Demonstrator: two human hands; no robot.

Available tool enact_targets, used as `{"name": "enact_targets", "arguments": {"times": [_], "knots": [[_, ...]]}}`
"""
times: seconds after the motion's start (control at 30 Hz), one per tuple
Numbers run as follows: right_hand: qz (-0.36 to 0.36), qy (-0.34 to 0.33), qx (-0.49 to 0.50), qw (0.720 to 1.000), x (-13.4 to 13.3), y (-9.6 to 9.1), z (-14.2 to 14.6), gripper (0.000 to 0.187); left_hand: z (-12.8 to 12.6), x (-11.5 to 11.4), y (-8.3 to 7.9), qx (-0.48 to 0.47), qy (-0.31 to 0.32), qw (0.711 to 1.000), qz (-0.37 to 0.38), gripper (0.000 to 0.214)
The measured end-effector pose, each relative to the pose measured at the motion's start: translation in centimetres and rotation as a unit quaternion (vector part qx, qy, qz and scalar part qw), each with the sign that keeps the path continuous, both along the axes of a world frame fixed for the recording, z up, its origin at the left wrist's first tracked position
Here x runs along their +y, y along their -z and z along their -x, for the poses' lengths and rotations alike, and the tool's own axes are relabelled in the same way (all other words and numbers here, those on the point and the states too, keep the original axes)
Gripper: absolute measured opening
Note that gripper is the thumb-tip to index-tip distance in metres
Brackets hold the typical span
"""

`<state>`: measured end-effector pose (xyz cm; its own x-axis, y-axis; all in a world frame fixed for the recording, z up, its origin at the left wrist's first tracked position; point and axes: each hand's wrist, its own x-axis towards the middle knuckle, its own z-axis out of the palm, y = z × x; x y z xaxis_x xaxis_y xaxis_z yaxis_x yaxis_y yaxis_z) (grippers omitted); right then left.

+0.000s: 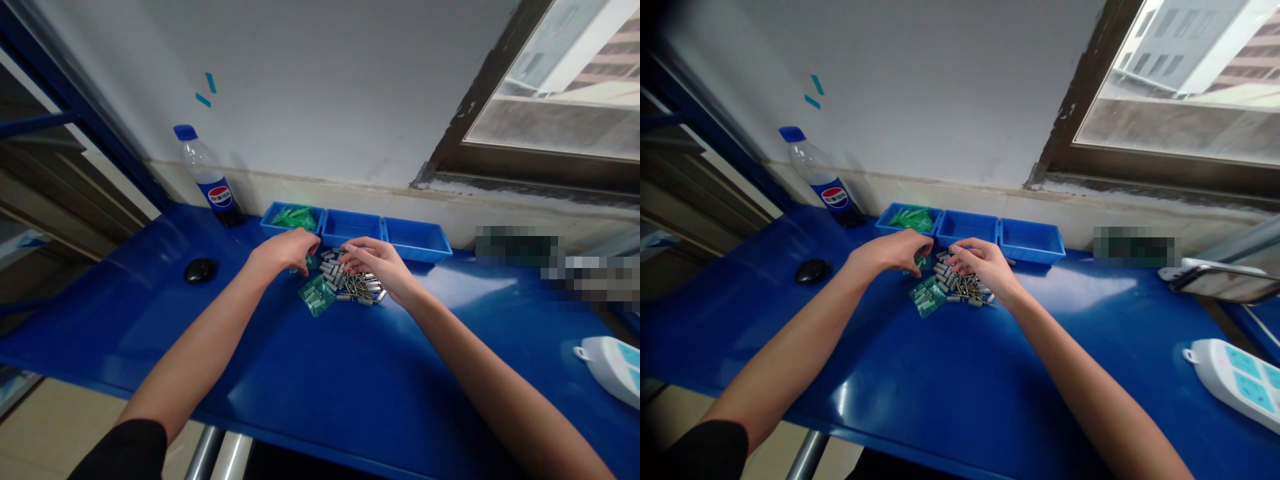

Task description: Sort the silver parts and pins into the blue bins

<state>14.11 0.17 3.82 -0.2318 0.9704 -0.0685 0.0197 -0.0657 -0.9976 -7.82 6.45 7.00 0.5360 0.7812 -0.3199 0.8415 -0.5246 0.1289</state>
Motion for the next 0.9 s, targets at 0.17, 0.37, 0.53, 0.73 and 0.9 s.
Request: {"name": "enact_targets", "arguments": {"times": [0.17,0.37,0.53,0.73,0.9], "knots": [[0.002,-0.001,0.009,1.000,0.1,0.0,-0.1,0.033,0.0,-0.1,-0.2,-0.006,-0.003,1.000,-0.018,0.040],[0.006,-0.006,0.008,1.000,0.1,-0.1,-0.1,0.032,-0.2,-0.4,-0.5,-0.007,0.021,0.999,-0.042,0.036],[0.006,-0.012,0.002,1.000,0.0,-0.2,-0.1,0.032,0.1,-0.2,-1.0,-0.042,0.007,0.995,-0.090,0.041],[-0.022,-0.001,-0.053,0.998,0.1,0.5,-0.2,0.028,0.2,-0.6,-2.5,-0.194,0.014,0.974,-0.115,0.035],[-0.025,-0.007,-0.054,0.998,0.0,0.6,-0.3,0.037,-0.3,-1.2,-3.2,-0.324,0.036,0.945,-0.012,0.032]]}}
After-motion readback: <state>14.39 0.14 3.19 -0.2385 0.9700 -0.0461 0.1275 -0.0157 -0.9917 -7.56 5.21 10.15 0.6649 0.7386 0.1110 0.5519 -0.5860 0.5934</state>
